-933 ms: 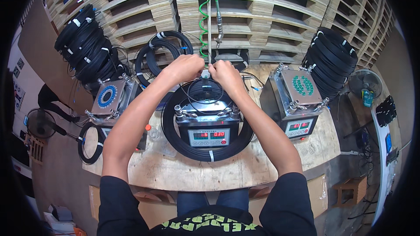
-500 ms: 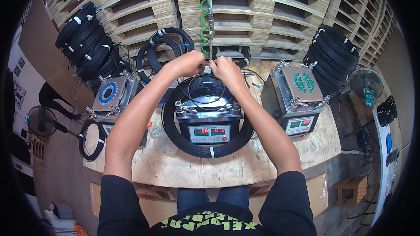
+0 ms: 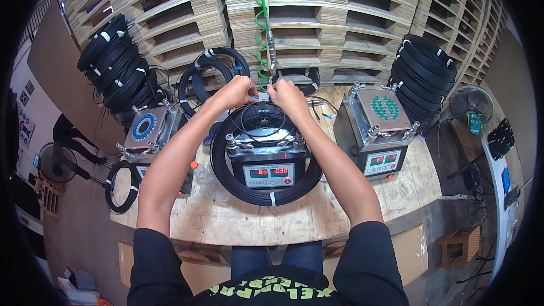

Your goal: The person operates an industrial heating or sealing machine to process circular black parts, feeding the components into the machine by hand.

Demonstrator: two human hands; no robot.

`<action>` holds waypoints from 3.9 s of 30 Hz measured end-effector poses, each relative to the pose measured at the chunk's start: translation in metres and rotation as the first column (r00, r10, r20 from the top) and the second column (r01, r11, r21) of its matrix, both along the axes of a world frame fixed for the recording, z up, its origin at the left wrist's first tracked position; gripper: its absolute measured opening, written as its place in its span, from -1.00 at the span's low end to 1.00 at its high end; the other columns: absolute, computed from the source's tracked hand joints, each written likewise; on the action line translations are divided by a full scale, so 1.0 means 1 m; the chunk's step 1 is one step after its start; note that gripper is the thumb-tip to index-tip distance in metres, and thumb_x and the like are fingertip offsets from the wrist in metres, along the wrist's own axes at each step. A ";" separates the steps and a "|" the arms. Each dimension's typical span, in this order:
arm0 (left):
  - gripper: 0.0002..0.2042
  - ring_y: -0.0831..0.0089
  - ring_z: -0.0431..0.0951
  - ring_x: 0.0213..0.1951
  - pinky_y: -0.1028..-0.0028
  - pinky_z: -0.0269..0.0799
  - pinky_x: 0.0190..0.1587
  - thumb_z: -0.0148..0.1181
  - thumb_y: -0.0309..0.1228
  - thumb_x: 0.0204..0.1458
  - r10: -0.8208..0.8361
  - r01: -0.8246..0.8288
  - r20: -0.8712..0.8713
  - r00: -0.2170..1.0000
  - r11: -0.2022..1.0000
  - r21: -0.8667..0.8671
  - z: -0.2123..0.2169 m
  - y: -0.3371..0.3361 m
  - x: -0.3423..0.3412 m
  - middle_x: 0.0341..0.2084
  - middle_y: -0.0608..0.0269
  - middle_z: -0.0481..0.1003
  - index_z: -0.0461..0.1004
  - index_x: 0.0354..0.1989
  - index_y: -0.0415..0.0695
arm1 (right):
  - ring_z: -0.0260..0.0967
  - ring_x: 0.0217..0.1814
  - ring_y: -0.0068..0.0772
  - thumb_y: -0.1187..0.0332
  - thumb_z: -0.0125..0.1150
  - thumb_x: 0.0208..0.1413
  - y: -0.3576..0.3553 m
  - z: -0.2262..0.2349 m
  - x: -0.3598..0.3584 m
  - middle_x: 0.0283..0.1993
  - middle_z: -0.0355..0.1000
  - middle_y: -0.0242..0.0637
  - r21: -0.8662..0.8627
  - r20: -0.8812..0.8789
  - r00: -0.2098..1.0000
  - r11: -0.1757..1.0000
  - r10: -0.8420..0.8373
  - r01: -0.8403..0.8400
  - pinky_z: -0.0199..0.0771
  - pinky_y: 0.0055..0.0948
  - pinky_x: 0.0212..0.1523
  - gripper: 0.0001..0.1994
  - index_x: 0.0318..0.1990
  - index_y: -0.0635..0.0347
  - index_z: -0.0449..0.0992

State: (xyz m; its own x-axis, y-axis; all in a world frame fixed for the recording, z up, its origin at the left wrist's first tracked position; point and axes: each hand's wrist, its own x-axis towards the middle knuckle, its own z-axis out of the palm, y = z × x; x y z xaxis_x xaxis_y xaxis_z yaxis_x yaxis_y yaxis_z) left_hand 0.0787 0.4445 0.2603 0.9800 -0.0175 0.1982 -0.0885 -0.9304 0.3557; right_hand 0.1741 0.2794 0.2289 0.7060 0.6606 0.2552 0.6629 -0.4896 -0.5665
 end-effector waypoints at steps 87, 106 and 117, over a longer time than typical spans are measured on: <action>-0.71 0.23 0.61 -0.48 0.33 0.48 -0.30 0.06 -0.43 0.04 0.525 -0.293 0.263 0.809 0.749 -0.594 -0.039 -0.033 -0.042 -0.47 -0.11 0.59 0.59 -0.11 -0.24 | 0.08 -0.52 -0.71 0.30 0.25 0.12 0.000 -0.071 0.127 -0.49 0.23 -0.61 0.436 -0.634 0.736 0.895 0.236 0.089 0.09 -0.61 -0.52 -0.81 -0.14 0.05 0.45; -0.74 0.47 0.64 -0.39 0.50 0.52 -0.26 0.05 -0.52 0.06 0.510 -0.293 0.242 0.826 0.754 -0.588 -0.036 -0.040 -0.035 -0.42 0.06 0.64 0.58 -0.11 -0.28 | 0.25 -0.36 -0.68 0.34 0.15 0.23 -0.031 -0.075 0.121 -0.30 0.39 -0.49 0.681 -0.579 0.587 0.731 0.566 -0.033 0.26 -0.63 -0.36 -0.71 0.09 0.06 0.43; -0.70 0.16 0.63 -0.42 0.31 0.49 -0.25 0.06 -0.40 0.05 0.526 -0.299 0.266 0.808 0.754 -0.584 -0.040 -0.036 -0.038 -0.39 -0.12 0.61 0.59 -0.10 -0.23 | 0.23 -0.39 -0.64 0.29 0.25 0.15 -0.014 -0.066 0.119 -0.38 0.38 -0.46 0.531 -0.559 0.778 0.844 0.287 0.070 0.20 -0.57 -0.42 -0.74 -0.08 0.14 0.40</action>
